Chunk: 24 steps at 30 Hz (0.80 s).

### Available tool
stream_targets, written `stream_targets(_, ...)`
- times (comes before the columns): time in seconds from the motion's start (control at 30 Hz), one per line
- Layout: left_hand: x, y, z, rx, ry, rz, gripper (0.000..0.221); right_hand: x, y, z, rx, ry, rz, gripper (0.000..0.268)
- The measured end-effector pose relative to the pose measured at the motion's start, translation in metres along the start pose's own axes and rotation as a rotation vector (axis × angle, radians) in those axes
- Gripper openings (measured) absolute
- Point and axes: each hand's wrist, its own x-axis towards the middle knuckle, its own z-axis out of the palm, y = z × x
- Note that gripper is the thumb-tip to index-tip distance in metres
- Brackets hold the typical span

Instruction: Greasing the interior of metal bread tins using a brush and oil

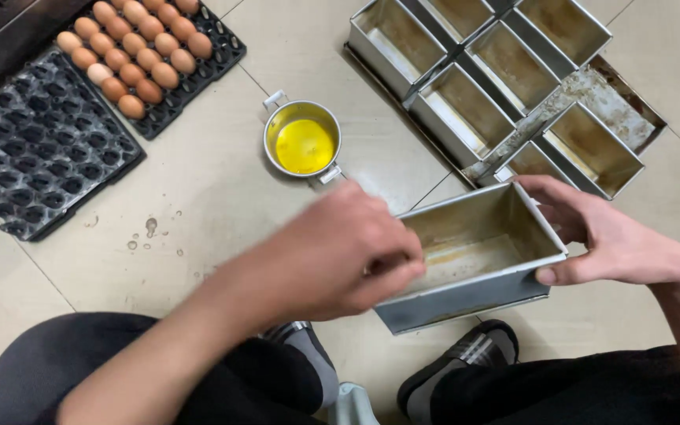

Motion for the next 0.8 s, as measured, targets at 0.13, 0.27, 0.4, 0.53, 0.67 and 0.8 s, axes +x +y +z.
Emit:
stream_targets(0.13, 0.000, -0.018, 0.004, 0.096, -0.093, -0.031, 0.026, -0.002, -0.010, 0.010, -0.117, -0.004, 0.140, 0.142)
stream_targets(0.27, -0.013, -0.004, -0.052, 0.184, 0.132, -0.041, 0.022, -0.005, -0.016, 0.011, -0.217, 0.043, 0.115, 0.138)
stream_targets(0.4, -0.024, -0.002, -0.078, 0.278, 0.403, 0.042, 0.014, -0.011, -0.018, 0.017, -0.171, 0.095, 0.056, 0.132)
stream_targets(0.53, -0.024, -0.008, -0.077, 0.405, 0.419, 0.014, 0.014, -0.025, -0.023, 0.022, -0.163, 0.116, -0.120, 0.122)
stream_targets(0.67, -0.021, -0.011, -0.074, 0.386, 0.416, 0.002, 0.011, -0.034, -0.019, 0.027, -0.227, 0.219, -0.274, 0.122)
stream_targets(0.8, -0.017, 0.001, -0.080, 0.356, 0.457, 0.009, 0.009, -0.038, -0.005, 0.027, -0.159, 0.315, -0.284, 0.121)
